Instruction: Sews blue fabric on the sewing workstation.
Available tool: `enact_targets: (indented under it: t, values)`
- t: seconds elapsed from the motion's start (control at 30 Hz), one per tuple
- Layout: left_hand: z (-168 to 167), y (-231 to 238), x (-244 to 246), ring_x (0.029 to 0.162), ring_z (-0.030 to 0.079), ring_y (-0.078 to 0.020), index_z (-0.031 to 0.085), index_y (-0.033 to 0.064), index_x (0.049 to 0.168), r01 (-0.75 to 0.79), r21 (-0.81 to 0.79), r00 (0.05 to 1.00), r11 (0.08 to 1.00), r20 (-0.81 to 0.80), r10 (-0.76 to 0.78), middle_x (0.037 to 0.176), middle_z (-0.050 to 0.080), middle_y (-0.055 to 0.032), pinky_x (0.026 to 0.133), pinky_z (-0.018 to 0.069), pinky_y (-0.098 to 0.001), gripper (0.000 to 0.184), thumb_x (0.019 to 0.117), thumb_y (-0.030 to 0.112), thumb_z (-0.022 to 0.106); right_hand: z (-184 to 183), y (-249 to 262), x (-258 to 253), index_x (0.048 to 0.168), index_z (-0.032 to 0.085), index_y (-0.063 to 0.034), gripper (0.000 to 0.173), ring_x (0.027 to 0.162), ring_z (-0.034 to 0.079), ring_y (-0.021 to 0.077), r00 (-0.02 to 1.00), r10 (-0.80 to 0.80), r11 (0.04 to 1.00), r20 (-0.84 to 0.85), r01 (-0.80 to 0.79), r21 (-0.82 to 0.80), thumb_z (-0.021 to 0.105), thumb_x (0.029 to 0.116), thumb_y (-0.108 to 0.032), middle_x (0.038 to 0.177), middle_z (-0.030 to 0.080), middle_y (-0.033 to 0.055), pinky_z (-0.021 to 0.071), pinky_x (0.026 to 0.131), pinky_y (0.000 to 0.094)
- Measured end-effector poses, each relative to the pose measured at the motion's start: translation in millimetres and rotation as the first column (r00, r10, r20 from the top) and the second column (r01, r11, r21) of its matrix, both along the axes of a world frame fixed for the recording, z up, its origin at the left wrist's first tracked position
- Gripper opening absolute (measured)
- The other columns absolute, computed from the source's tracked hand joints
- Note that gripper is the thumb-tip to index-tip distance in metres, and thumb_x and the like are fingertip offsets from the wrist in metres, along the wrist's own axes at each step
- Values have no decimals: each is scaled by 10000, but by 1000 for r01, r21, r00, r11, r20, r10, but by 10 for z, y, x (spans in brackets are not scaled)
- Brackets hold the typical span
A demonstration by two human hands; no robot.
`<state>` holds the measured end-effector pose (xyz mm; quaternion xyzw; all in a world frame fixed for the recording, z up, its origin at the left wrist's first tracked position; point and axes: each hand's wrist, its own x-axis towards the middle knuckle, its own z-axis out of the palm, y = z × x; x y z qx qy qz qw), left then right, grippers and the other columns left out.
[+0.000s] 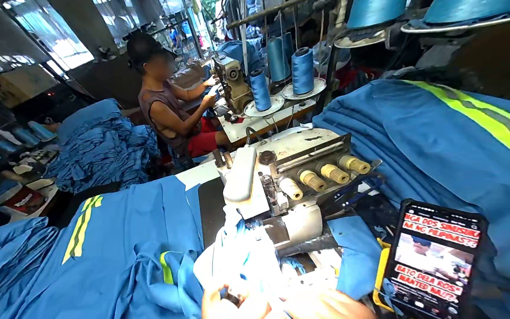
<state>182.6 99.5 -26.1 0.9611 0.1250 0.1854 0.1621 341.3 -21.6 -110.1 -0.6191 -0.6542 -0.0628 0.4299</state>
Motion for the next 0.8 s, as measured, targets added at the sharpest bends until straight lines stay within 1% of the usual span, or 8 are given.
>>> enact_targets:
  t: [0.07, 0.13, 0.27, 0.33, 0.43, 0.63, 0.73, 0.8]
  values:
    - [-139, 62, 35, 859, 644, -240, 788, 87, 914, -33, 11, 999, 999, 38, 33, 845, 723, -80, 932, 393, -511, 160, 956, 204, 687, -48, 110, 11, 1020, 740, -89, 140, 735, 692, 237, 998, -64, 998, 24, 64, -2, 601, 1010, -89, 955, 756, 109, 546, 660, 358]
    - [-265, 127, 84, 890, 638, -212, 786, 109, 906, -76, 25, 988, 997, 138, 72, 842, 717, -64, 980, 368, -504, 120, 940, 192, 708, -81, 227, 46, 1021, 752, -121, 154, 730, 702, 201, 989, -126, 992, 72, 125, 24, 599, 1007, -114, 1015, 777, 70, 547, 657, 335]
    - [-318, 160, 158, 912, 647, -203, 794, 142, 892, -189, 138, 964, 972, 215, 156, 827, 714, -52, 1019, 341, -521, 103, 928, 198, 716, -92, 385, 98, 1055, 765, -149, 193, 644, 647, 194, 973, -190, 980, 129, 181, 79, 591, 985, -102, 960, 772, 50, 508, 618, 332]
    - [-355, 127, 180, 880, 646, -208, 797, 143, 882, -222, 150, 956, 963, 226, 186, 811, 712, -53, 996, 355, -522, 92, 914, 190, 724, -105, 402, 106, 1053, 771, -154, 197, 614, 622, 192, 968, -203, 978, 145, 193, 82, 591, 988, -108, 932, 768, 48, 495, 603, 327]
    - [-430, 82, 207, 837, 651, -208, 796, 153, 878, -254, 153, 952, 955, 214, 219, 825, 715, -52, 966, 374, -543, 86, 908, 182, 720, -119, 403, 104, 1066, 778, -159, 205, 615, 625, 183, 969, -207, 977, 136, 199, 69, 589, 998, -117, 984, 779, 37, 493, 602, 315]
    - [-566, 63, 285, 949, 681, -250, 805, 169, 942, -336, 232, 932, 913, 224, 286, 973, 750, -84, 995, 377, -569, 108, 896, 149, 709, -95, 379, 81, 1137, 767, -128, 242, 666, 682, 175, 970, -213, 977, 112, 211, 35, 571, 1003, -81, 1152, 769, 38, 525, 611, 314]
    - [-636, -13, 311, 983, 700, -276, 806, 125, 986, -393, 212, 911, 895, 221, 348, 1023, 761, -113, 1012, 430, -540, 153, 900, 94, 683, -136, 331, 48, 1204, 748, -114, 272, 712, 709, 183, 973, -215, 976, 82, 217, -21, 567, 1007, -64, 1204, 754, 51, 536, 618, 320]
    - [-687, -36, 315, 1021, 697, -292, 803, 121, 1025, -414, 209, 904, 886, 204, 375, 1064, 757, -119, 987, 467, -513, 201, 906, 56, 655, -172, 328, 45, 1217, 733, -116, 267, 734, 713, 181, 975, -214, 976, 64, 216, -32, 557, 1021, -77, 1220, 748, 54, 533, 630, 317]
